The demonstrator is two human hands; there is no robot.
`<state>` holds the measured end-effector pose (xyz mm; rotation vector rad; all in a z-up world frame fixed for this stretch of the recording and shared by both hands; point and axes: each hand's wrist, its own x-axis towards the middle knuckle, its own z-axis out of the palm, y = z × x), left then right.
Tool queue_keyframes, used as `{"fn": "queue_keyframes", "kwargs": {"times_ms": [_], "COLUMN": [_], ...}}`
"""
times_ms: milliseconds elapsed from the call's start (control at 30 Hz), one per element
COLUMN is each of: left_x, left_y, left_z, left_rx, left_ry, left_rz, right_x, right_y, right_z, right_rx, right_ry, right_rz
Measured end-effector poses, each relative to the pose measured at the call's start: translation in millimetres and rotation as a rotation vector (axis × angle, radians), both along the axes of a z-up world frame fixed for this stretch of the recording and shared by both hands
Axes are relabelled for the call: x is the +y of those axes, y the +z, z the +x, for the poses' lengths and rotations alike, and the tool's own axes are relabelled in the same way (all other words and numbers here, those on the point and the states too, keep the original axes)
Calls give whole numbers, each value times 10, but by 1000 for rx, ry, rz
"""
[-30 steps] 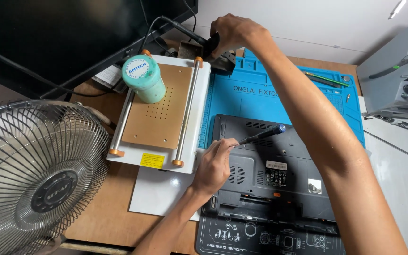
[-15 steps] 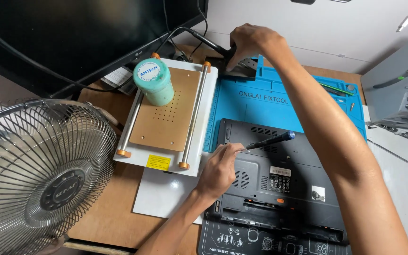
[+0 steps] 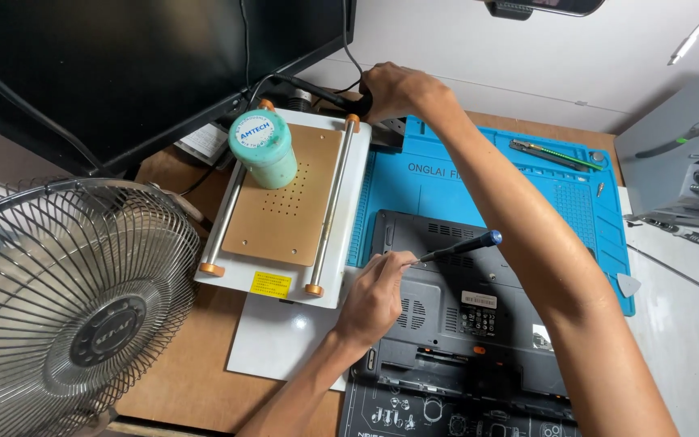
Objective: Removing screws from the back cover of a laptop and prying the case open for repair.
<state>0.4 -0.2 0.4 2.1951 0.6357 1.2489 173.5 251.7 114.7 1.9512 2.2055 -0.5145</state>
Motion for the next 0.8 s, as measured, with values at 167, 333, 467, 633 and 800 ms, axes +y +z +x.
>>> {"fn": "queue_keyframes", "kwargs": {"times_ms": [167, 333, 467, 633, 800], "left_x": [-6, 11, 17, 21, -12], "left_y": [3, -8, -16, 14, 138], "left_z": [-1, 7, 6, 21, 2], "left_rx": [9, 18, 54, 67, 126], "left_ry": [0, 5, 65, 75, 112], "left_rz": [-9, 2, 21, 24, -63], "right_x": [-54, -165, -364, -1078, -2160], "right_y": [44, 112, 111, 194, 503], "right_z": [-6, 67, 222, 480, 463], "right_rx": [-24, -17, 136, 427, 647], "right_ry": [7, 11, 7, 71, 135], "right_rz": [-37, -38, 87, 348, 517]}}
